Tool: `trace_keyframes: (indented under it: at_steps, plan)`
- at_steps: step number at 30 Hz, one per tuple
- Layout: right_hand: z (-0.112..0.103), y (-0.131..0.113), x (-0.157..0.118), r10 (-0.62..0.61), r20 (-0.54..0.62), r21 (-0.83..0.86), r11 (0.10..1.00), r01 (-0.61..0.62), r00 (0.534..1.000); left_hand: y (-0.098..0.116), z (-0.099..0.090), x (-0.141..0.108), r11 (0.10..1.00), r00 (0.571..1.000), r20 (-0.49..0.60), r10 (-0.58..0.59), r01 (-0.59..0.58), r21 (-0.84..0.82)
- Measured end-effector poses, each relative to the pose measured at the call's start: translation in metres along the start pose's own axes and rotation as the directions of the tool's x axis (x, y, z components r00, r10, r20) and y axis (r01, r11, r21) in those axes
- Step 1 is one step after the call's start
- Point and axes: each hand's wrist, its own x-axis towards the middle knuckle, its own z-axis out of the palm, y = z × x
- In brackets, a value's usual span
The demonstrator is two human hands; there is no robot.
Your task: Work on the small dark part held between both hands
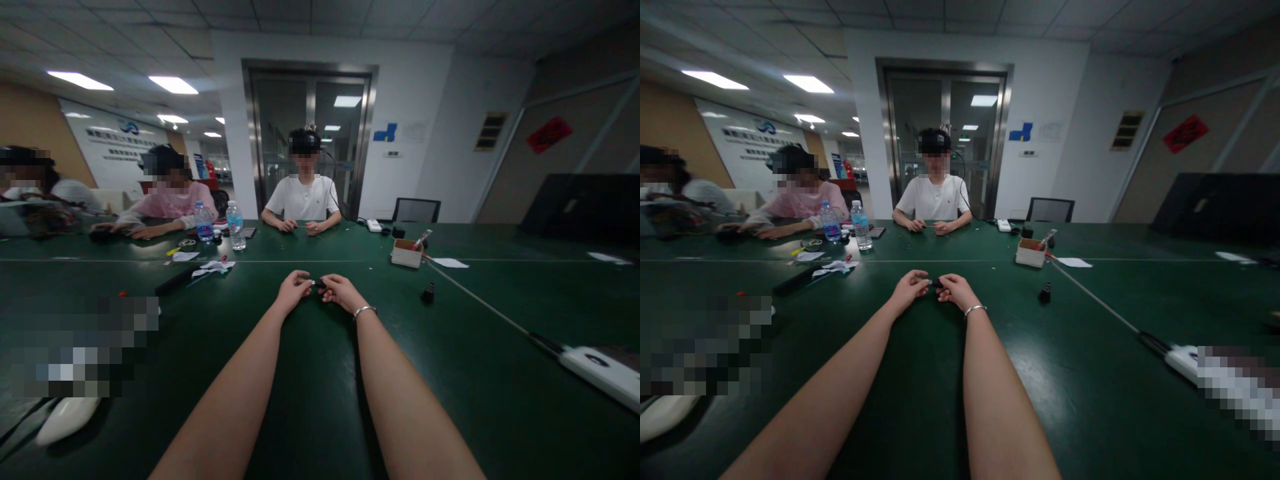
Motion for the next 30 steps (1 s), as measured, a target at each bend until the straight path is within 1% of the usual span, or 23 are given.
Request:
trace_keyframes:
  at_steps: [4, 7, 10, 13, 17, 25, 30]
  plan:
    - [0.001, -0.001, -0.001, 0.002, 0.003, -0.004, 1.0, -0.002, 1.0, 0.0, 0.0, -0.001, 0.999, 0.999, 0.033, 0.029, -0.03, 0.044]
    - [0.001, -0.002, -0.001, 0.004, -0.002, 0.001, 1.0, -0.004, 1.0, -0.002, -0.002, 0.0, 0.996, 0.996, 0.078, 0.031, -0.037, 0.083]
    - [0.0, -0.002, -0.002, 0.002, -0.006, 0.008, 1.0, -0.002, 1.0, -0.005, -0.005, 0.002, 0.99, 0.992, 0.114, 0.058, -0.072, 0.119]
    - [0.0, -0.002, -0.002, 0.001, -0.006, 0.012, 1.0, 0.0, 1.0, -0.009, -0.006, 0.004, 0.991, 0.994, 0.1, 0.052, -0.064, 0.117]
    - [0.001, -0.002, -0.002, 0.003, -0.006, 0.015, 1.0, -0.003, 1.0, -0.01, -0.005, 0.006, 0.997, 0.996, 0.086, 0.025, -0.032, 0.072]
    - [0.001, -0.002, -0.002, 0.006, -0.007, -0.005, 1.0, -0.006, 1.0, -0.005, -0.002, 0.002, 0.999, 0.999, 0.049, 0.023, -0.024, 0.027]
    - [0.001, -0.002, -0.003, -0.002, 0.01, 0.013, 1.0, 0.002, 1.0, -0.005, -0.001, 0.003, 0.999, 0.996, 0.091, 0.024, -0.028, 0.047]
